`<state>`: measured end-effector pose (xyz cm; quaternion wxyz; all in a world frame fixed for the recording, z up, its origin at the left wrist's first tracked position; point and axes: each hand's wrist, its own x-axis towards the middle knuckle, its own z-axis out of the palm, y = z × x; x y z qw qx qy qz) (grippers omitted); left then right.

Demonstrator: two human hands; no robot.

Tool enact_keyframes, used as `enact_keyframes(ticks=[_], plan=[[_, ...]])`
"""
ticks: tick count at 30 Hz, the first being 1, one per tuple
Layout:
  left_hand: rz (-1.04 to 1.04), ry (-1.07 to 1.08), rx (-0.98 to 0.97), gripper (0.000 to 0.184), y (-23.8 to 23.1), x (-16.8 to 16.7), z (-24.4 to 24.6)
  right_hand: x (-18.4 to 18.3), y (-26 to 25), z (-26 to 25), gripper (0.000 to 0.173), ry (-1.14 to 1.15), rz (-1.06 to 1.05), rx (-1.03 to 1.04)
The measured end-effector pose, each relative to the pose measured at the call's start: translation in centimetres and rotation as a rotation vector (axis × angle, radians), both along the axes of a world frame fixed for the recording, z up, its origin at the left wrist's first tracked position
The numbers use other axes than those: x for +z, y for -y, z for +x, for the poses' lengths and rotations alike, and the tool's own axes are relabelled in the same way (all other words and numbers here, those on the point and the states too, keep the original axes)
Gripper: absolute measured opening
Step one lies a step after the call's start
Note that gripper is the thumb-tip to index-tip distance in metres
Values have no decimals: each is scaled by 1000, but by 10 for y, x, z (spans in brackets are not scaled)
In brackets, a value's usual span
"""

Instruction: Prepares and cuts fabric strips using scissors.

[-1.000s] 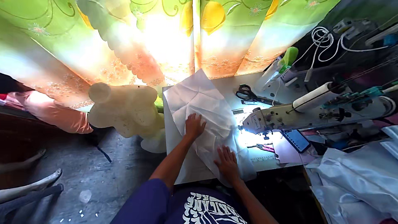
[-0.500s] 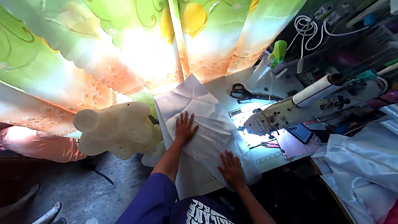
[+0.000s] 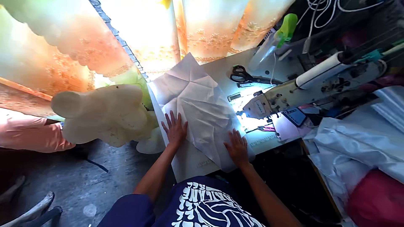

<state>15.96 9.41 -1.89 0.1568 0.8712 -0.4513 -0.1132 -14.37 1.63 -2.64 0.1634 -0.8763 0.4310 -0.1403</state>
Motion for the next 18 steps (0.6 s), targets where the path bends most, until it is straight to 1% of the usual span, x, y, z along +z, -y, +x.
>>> enact_keyframes(ticks=[2,3,5,7,8,10,12,14,16,18], plan=[[69,-30,-35,69,-5,-5,-1,-5,2,1,64,-37,14,-50],[79,-25,-53,71,-1,-8,9,-5,0,7,64,-52,27,-61],[98,-1,-76,74,23,-8,44,1,1,26,67,-87,118,-36],[194,-2,-89,76,57,12,83,11,7,47,69,-109,222,33],[215,3,-84,75,71,26,98,14,9,56,68,-90,241,66],[161,44,-61,67,88,47,109,17,13,68,64,-40,224,113],[85,67,-43,50,87,59,95,17,15,70,57,-8,182,152],[36,46,-55,40,69,57,69,18,11,63,48,13,162,199],[-12,33,-45,39,43,41,42,18,6,47,43,5,153,226],[1,26,10,43,25,27,28,15,5,26,43,-30,127,237]])
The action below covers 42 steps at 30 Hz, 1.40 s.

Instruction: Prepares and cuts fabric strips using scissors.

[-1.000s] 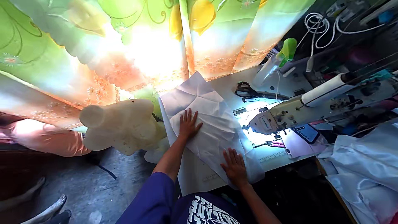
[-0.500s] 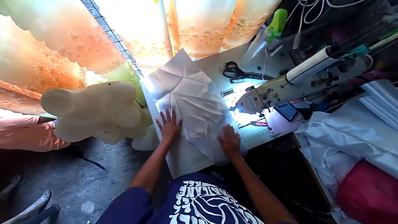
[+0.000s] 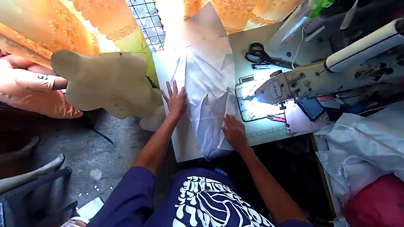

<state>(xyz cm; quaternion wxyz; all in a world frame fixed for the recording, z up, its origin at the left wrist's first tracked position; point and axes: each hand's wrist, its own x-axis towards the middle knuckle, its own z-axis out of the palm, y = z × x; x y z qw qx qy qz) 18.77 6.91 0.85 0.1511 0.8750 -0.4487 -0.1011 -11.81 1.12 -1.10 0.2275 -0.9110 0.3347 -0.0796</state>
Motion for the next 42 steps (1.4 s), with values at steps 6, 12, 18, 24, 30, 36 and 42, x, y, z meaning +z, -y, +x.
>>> enact_keyframes(ticks=[6,12,18,24,30,36,42], plan=[[175,-23,68,55,-10,-11,22,-2,-9,-21,48,-98,24,265],[160,13,133,58,18,4,58,-2,-12,24,55,-165,36,301],[116,-2,154,53,5,-4,40,15,-19,34,51,-80,91,382],[280,-120,181,70,17,3,54,-13,-19,25,61,-130,-57,321],[289,-64,135,58,16,1,65,-31,-38,-10,61,-11,-198,273],[141,27,62,55,24,1,54,-19,-40,-7,63,25,-198,254],[196,-9,39,57,48,-3,73,-18,-29,20,60,-48,-171,202]])
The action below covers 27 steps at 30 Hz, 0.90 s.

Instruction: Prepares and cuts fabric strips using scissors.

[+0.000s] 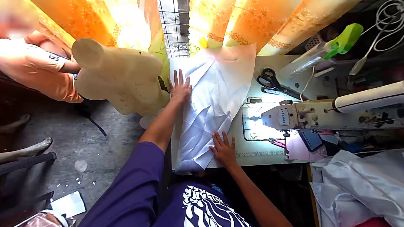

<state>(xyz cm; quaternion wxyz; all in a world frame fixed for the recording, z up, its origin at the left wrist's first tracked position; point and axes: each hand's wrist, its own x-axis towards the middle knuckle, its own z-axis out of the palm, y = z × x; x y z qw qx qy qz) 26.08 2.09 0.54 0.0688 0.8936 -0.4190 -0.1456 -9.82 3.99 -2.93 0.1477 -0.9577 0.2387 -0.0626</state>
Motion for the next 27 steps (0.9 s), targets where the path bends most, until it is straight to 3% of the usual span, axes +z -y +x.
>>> enact_keyframes(ticks=[6,11,17,24,27], plan=[[34,19,23,57,23,-2,15,-19,-21,-9,58,57,-83,-74],[-69,-26,21,58,27,-8,15,-5,-22,6,56,41,-7,-112],[-213,3,-29,60,11,-9,-37,6,-27,15,56,15,121,-206],[-264,-112,-71,63,-58,-7,-141,32,-6,-73,50,86,225,-489],[-296,-178,-116,53,-34,5,-151,35,16,-122,44,119,215,-600]])
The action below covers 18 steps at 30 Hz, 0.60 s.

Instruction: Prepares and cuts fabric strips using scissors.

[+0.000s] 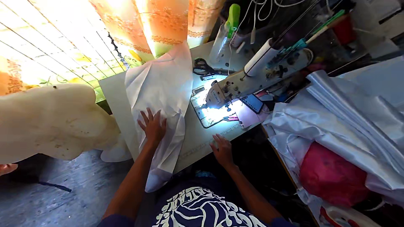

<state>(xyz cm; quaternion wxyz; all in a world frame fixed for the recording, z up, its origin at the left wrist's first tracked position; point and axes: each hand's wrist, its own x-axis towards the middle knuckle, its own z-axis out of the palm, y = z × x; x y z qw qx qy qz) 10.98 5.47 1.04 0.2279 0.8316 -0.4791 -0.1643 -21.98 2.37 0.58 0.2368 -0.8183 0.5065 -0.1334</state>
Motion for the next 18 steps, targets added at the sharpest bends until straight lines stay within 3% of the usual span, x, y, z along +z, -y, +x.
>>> enact_keyframes(ticks=[6,11,14,18], plan=[[14,2,-457,35,170,55,-28,8,36,-60,37,67,59,-4],[97,171,-699,37,299,55,-62,-4,27,-102,34,144,221,-59],[199,247,-766,38,337,42,-70,-8,19,-129,32,131,324,-126],[233,286,-770,36,339,44,-77,-18,10,-150,32,127,421,-198]])
